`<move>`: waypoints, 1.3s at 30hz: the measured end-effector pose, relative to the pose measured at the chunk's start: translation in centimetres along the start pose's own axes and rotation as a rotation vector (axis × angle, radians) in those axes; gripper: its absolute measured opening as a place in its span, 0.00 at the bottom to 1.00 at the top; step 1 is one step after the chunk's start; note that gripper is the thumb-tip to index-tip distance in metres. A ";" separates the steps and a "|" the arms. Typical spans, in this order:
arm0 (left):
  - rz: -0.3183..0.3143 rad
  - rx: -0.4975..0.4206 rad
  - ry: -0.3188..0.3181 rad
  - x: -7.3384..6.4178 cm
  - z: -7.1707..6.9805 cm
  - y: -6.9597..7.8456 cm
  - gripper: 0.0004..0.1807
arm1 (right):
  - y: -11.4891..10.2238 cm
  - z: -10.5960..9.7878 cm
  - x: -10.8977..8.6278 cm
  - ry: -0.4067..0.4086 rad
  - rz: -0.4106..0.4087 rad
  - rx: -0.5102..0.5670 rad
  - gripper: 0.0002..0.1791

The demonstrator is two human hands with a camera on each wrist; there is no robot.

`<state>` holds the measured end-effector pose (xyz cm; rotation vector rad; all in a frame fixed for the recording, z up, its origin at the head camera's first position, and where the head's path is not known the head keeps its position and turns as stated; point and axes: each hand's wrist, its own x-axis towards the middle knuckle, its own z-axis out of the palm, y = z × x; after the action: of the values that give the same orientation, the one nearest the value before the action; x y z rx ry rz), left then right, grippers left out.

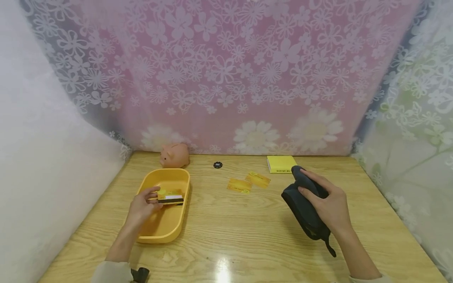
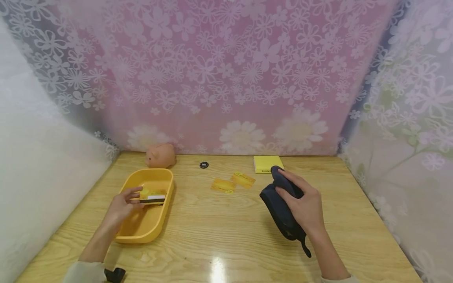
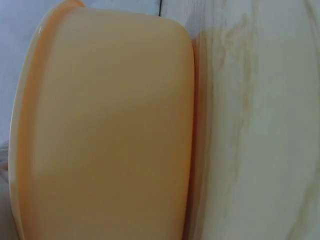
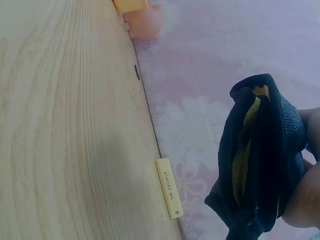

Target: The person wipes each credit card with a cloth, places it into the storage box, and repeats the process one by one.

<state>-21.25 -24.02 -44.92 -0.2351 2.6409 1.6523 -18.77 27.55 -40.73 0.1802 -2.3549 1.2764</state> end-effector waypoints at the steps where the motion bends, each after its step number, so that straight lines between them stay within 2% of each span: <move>1: 0.004 0.006 -0.008 0.0 0.0 -0.1 0.35 | 0.0 0.0 0.0 -0.002 0.002 0.001 0.28; 6: 0.010 0.052 -0.027 0.3 0.1 -0.3 0.36 | -0.1 0.3 0.0 -0.012 0.001 0.001 0.28; 11: 0.014 0.060 -0.059 0.7 0.2 -0.1 0.37 | -0.3 0.4 0.0 -0.014 0.004 0.004 0.28; 19: 0.020 0.004 -0.101 0.5 0.2 0.0 0.35 | -0.2 0.5 0.0 -0.021 0.004 0.001 0.29; 25: 0.009 -0.022 -0.103 0.3 0.1 0.0 0.33 | -0.2 0.5 0.1 -0.022 -0.004 0.009 0.29; 31: 0.039 -0.042 -0.122 -0.1 0.0 -0.1 0.34 | -0.1 0.5 0.0 -0.028 -0.022 0.035 0.29; 39: 0.009 -0.041 -0.084 0.0 0.1 -0.1 0.38 | -0.2 0.6 0.1 -0.029 -0.021 0.042 0.29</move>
<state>-21.21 -23.96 -45.05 -0.1515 2.5529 1.6813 -18.94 26.99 -40.83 0.2373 -2.3454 1.3230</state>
